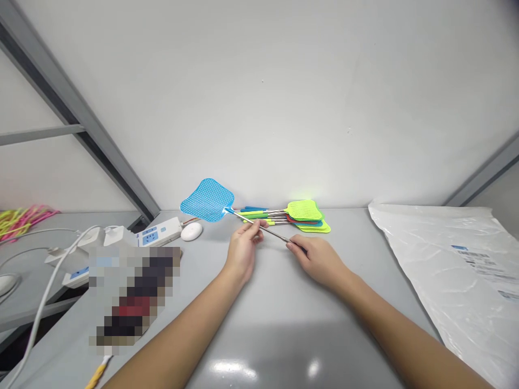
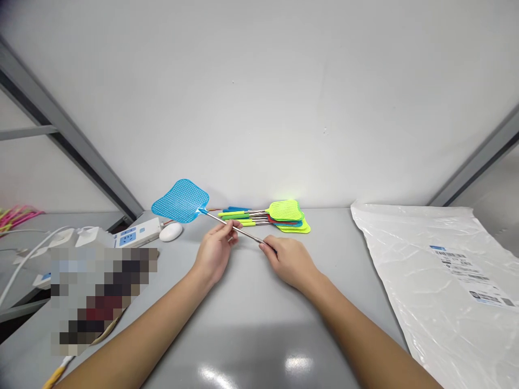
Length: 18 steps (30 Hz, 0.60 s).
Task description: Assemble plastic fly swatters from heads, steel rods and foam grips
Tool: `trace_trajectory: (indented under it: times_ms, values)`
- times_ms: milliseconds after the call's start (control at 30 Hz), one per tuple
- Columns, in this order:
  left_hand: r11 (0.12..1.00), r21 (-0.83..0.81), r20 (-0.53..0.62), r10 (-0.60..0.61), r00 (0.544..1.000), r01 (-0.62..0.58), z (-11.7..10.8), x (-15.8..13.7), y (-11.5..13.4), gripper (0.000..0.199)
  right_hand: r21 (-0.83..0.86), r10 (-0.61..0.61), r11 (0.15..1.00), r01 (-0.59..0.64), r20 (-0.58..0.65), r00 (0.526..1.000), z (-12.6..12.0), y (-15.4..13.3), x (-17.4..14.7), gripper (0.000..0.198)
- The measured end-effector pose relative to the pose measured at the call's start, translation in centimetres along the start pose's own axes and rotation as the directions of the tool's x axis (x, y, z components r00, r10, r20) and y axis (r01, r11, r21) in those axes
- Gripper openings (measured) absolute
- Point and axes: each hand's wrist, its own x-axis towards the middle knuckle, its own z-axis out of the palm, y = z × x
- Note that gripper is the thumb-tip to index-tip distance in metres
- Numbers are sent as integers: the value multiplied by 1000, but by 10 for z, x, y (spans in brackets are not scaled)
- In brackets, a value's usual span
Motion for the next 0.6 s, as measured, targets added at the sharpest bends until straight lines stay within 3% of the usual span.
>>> trace_trajectory:
  times_ms: [100,167,333,433,600]
  values:
    - [998,-65,-72,1,997,-5,-2,2,5,20,-20,11,1000,-10,9,1000,1,0,-1,33]
    - [999,-44,-49,-11,999,9,-2,2,3,24,-32,20,999,-20,10,1000,2,2,-1,32]
    - [964,255,177,-123,977,75,4,-9,-12,36,-48,8,999,-8,7,1000,1,7,-2,31]
    - [940,332,257,-171,951,79,9,-16,-18,38,-40,-7,999,8,18,1000,0,6,-2,30]
    - [963,269,193,-67,979,13,12,-19,-18,37,-14,-30,999,30,-1,1000,-1,0,0,32]
